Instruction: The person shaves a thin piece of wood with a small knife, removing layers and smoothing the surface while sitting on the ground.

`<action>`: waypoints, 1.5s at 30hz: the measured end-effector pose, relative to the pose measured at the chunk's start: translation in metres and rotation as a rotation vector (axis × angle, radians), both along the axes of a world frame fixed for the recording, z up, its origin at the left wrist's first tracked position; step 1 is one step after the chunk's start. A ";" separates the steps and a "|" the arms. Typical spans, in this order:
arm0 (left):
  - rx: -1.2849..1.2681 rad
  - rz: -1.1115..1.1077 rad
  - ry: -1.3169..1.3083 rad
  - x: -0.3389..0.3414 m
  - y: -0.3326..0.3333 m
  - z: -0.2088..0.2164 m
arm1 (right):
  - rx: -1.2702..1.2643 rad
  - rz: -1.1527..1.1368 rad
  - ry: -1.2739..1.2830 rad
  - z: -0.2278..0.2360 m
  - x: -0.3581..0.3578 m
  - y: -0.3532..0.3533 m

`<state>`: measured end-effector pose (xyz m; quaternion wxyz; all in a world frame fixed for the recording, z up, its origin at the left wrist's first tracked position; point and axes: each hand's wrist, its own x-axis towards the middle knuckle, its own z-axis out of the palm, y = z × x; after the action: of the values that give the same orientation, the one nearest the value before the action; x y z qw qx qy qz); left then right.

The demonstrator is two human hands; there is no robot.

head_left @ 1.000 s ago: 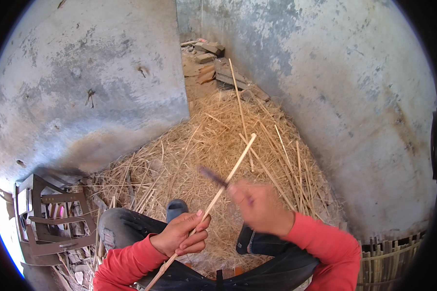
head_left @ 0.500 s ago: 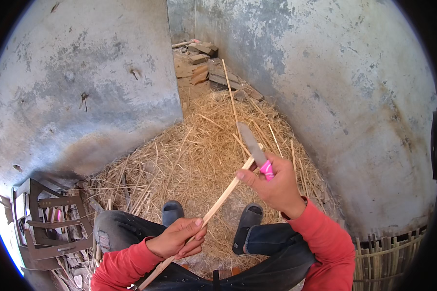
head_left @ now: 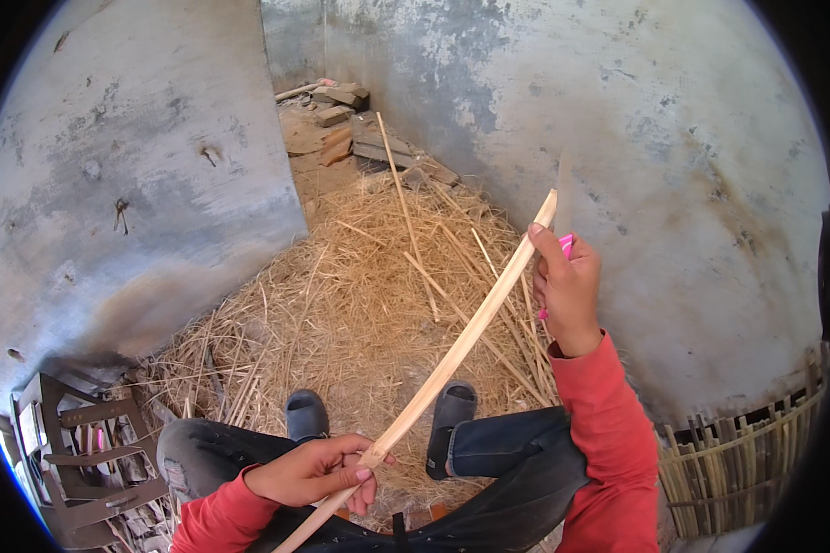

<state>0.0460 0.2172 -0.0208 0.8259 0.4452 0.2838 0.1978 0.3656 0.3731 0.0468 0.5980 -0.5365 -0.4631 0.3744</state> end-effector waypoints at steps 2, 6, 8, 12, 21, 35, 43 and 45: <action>0.006 0.021 -0.043 0.001 -0.002 -0.002 | 0.063 0.010 -0.097 -0.004 0.014 0.003; -0.113 0.102 -0.042 0.004 -0.003 0.003 | 0.107 0.009 -0.384 -0.015 0.028 0.006; -0.087 0.123 -0.033 0.005 -0.002 0.005 | 0.107 0.004 -0.519 -0.017 0.025 0.005; -0.078 0.279 -0.050 0.003 -0.003 0.002 | 0.108 0.211 -0.629 -0.022 -0.016 -0.019; -0.322 0.309 -0.240 0.006 0.016 0.011 | 0.243 0.564 -0.645 -0.047 -0.077 -0.060; -0.523 0.237 -0.317 -0.013 0.010 0.009 | 0.252 0.063 -0.718 -0.031 -0.019 0.027; -0.471 0.370 -0.286 -0.006 0.019 0.010 | 0.101 0.588 -0.697 -0.052 -0.095 -0.048; -0.465 0.386 -0.294 -0.004 0.019 0.009 | 0.104 0.652 -0.686 -0.052 -0.105 -0.063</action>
<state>0.0423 0.2362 -0.0117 0.8847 0.1498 0.2784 0.3426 0.2609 0.3103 -0.0049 0.2879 -0.4252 -0.7961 0.3201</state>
